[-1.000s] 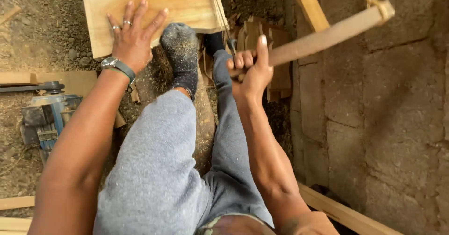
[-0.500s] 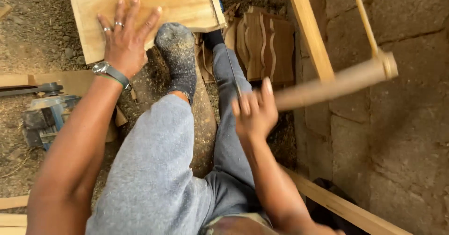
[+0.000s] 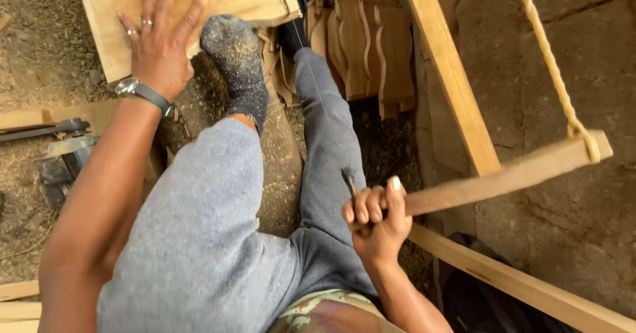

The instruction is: The person sits on the ground and uses a bow saw to cut a piece of light-colored wood clamped to a wooden block. They hold the wood with their left hand and operate the saw with their right hand, making curved cuts. The person occasionally adjusts the wood's position to continue cutting along the desired shape.

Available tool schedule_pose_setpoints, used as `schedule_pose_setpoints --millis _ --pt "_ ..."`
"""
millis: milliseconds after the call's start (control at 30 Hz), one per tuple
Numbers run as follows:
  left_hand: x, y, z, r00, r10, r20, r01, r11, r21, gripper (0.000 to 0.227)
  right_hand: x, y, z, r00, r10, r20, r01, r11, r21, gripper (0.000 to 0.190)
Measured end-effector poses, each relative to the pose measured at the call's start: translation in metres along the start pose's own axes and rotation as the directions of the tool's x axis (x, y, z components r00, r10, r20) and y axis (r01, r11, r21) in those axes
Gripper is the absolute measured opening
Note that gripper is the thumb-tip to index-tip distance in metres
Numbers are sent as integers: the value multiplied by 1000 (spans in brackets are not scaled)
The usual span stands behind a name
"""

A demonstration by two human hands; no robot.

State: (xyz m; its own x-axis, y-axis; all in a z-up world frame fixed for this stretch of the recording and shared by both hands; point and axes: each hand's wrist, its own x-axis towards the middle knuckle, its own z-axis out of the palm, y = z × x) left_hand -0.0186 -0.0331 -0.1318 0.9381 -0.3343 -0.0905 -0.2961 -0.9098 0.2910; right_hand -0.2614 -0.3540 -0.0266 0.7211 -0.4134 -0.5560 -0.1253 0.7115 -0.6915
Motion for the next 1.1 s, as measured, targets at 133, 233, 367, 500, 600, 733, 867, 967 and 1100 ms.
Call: schedule_pose_setpoints --millis 133,233,367,500,600,733,867,967,1100 --pt "8 -13 3 1000 23 -13 -22 997 71 125 45 13 51 998 4 -67 -5 1000 -12 59" --pt "4 -16 12 998 53 -39 -51 998 44 126 113 39 113 968 172 -183 -151 981 122 58" --pt "-2 -6 6 1000 29 -3 -29 998 61 125 138 34 153 999 16 46 -25 980 196 41" --pt "-1 6 -3 998 -50 36 50 999 6 123 101 21 139 999 48 13 -50 977 209 49" --pt "0 -7 5 1000 -3 25 2 1000 15 126 66 23 67 992 73 -99 -68 996 59 58" --pt "0 -14 14 998 57 -29 -56 998 34 124 9 0 10 990 74 -119 -71 997 31 52" --pt "8 -4 1 1000 4 -2 -4 1000 30 127 43 14 29 996 72 -56 -69 996 53 54" --pt "1 -3 4 999 -23 43 22 999 25 128 100 37 83 992 128 3 -128 984 124 57" --pt "-1 -5 10 1000 -25 -11 26 998 52 121 144 44 139 999 44 30 -50 969 240 39"
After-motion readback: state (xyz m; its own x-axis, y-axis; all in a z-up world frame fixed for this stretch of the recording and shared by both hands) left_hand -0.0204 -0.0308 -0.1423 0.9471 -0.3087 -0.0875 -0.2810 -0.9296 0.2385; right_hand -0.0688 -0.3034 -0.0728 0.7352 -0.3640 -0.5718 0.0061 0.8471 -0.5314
